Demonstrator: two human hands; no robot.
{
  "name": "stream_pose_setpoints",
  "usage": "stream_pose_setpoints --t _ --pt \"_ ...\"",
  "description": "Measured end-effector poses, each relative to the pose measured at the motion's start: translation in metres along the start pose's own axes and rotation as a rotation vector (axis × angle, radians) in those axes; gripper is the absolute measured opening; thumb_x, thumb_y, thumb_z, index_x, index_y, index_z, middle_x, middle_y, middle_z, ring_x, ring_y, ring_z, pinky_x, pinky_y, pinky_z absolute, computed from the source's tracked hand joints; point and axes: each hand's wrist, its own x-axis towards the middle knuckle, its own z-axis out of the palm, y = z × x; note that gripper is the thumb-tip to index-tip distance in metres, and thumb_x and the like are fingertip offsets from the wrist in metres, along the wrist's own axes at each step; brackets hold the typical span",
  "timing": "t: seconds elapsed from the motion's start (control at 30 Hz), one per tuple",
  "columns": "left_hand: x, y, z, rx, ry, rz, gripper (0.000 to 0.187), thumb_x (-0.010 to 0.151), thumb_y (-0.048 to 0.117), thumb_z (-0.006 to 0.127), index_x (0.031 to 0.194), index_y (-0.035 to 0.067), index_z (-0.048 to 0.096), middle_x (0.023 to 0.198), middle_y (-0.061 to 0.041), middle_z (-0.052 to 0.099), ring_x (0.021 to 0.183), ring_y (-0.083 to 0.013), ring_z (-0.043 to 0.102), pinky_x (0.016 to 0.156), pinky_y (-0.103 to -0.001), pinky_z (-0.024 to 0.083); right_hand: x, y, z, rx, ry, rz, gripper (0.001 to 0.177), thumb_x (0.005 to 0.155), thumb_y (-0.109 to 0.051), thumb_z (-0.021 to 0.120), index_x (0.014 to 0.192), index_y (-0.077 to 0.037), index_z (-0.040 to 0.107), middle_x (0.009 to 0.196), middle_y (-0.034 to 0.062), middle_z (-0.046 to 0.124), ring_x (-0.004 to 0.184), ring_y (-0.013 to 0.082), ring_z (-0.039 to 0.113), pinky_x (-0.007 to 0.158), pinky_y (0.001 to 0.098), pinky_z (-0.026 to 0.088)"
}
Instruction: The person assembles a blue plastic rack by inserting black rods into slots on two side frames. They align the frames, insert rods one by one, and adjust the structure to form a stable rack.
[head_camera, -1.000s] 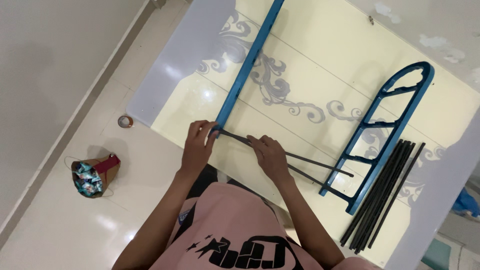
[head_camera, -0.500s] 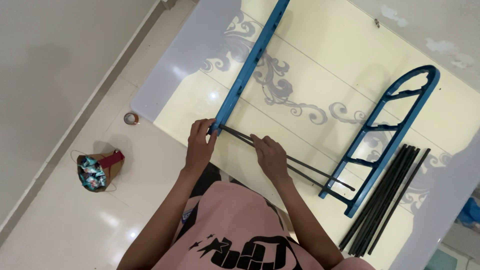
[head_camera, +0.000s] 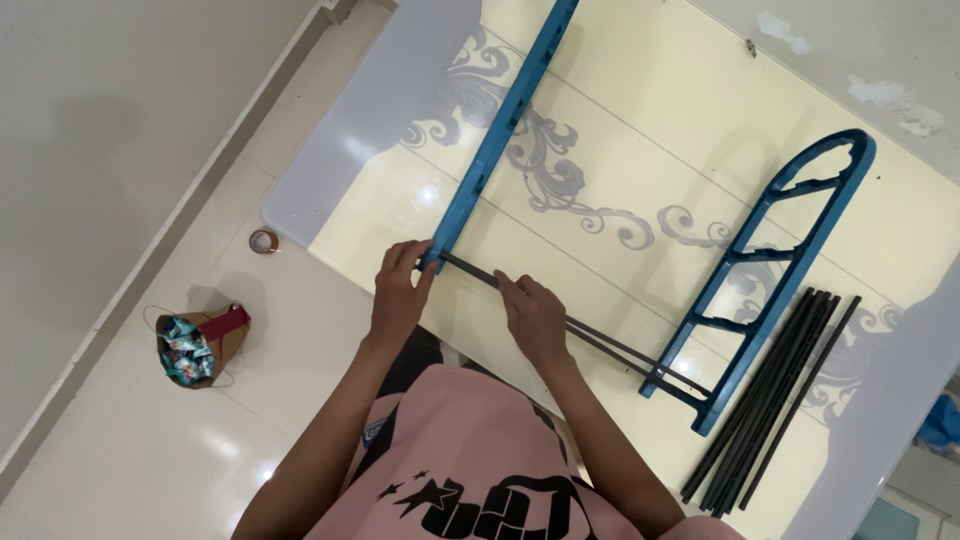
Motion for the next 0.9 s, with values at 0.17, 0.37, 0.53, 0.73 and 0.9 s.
stream_pose_setpoints --t 0.17,0.37,0.53,0.73,0.9 --pt "0.004 -0.003 -0.003 -0.033 -0.003 0.019 0.033 0.092 0.006 0.073 0.125 0.005 0.068 0.118 -0.014 0.066 0.1 -0.0294 0.07 0.084 -0.038 0.058 0.002 -0.004 0.005 -0.035 0.012 -0.004 0.028 0.094 -0.01 0.069 0.12 -0.014 0.077 0.076 0.0063 0.061 0.063 0.0235 0.06 0.057 0.0379 0.049" --pt "0.007 -0.008 -0.005 -0.033 -0.019 0.067 0.035 0.089 0.003 0.076 0.123 0.004 0.069 0.116 -0.015 0.067 0.098 -0.0303 0.071 0.082 -0.038 0.058 0.001 -0.005 0.011 -0.073 0.019 -0.021 0.032 0.09 -0.005 0.067 0.12 -0.013 0.076 0.08 0.0068 0.062 0.068 0.0246 0.061 0.061 0.0386 0.05" --pt "0.012 -0.01 -0.012 -0.057 -0.059 0.103 0.037 0.086 0.001 0.077 0.122 0.004 0.069 0.111 -0.014 0.068 0.095 -0.0278 0.072 0.081 -0.036 0.059 0.002 -0.009 0.01 -0.078 0.018 -0.013 0.032 0.09 -0.004 0.067 0.12 -0.012 0.076 0.08 0.0065 0.062 0.068 0.0245 0.061 0.061 0.0384 0.049" --pt "0.025 -0.007 -0.016 0.015 -0.107 0.136 0.029 0.087 0.004 0.079 0.113 0.003 0.069 0.105 -0.012 0.068 0.095 -0.0272 0.069 0.082 -0.037 0.057 0.003 -0.014 0.006 -0.124 0.011 0.02 0.028 0.094 -0.007 0.068 0.12 -0.011 0.077 0.077 0.0063 0.062 0.066 0.0228 0.06 0.059 0.0376 0.047" --pt "0.033 0.004 -0.016 0.141 -0.078 0.431 0.029 0.086 0.006 0.077 0.113 0.002 0.068 0.11 -0.012 0.067 0.106 -0.0308 0.064 0.094 -0.042 0.052 -0.001 -0.022 0.003 -0.114 0.088 0.06 0.027 0.092 -0.014 0.073 0.118 -0.007 0.075 0.081 0.0061 0.065 0.07 0.0229 0.06 0.063 0.0378 0.047"
